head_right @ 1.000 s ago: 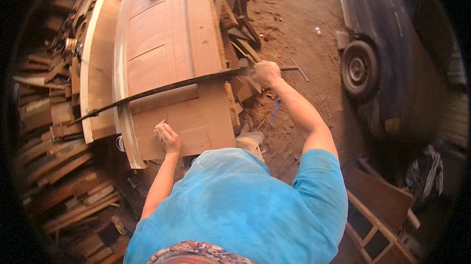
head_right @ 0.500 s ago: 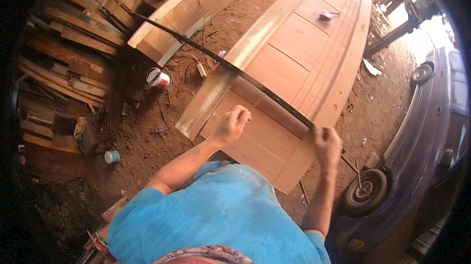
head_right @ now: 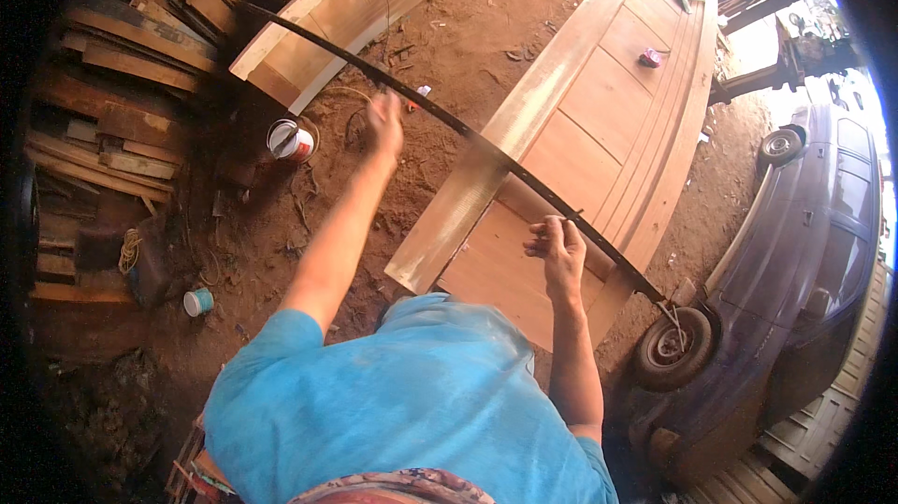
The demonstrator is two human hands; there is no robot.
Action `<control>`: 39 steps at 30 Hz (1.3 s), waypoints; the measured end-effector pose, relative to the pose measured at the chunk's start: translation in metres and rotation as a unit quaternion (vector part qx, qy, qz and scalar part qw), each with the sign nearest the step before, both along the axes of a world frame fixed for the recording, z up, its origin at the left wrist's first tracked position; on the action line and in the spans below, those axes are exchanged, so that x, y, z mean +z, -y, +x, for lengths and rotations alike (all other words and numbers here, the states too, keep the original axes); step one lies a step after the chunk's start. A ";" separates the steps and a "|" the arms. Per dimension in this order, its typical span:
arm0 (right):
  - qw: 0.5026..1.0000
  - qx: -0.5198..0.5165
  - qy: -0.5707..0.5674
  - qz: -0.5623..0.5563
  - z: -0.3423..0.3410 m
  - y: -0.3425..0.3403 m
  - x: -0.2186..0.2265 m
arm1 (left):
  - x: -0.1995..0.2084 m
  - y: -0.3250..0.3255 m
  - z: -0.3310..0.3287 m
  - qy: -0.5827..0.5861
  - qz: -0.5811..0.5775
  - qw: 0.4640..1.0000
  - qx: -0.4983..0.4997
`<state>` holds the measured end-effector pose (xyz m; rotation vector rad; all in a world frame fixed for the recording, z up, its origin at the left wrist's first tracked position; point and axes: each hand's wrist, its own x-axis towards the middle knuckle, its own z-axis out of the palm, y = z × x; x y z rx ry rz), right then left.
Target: The person is assembling a wooden structure, possibly a door or panel, using a hammer and a metal strip. They position the metal strip on the wood, hammer it into place, and adjust the wood pieces to fit together.
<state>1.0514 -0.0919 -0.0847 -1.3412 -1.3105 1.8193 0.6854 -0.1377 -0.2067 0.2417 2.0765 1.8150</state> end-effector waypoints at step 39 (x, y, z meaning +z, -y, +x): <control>0.973 0.195 0.068 -0.104 -0.198 -0.016 -0.110 | -0.079 -0.019 0.053 0.351 0.168 0.904 -0.175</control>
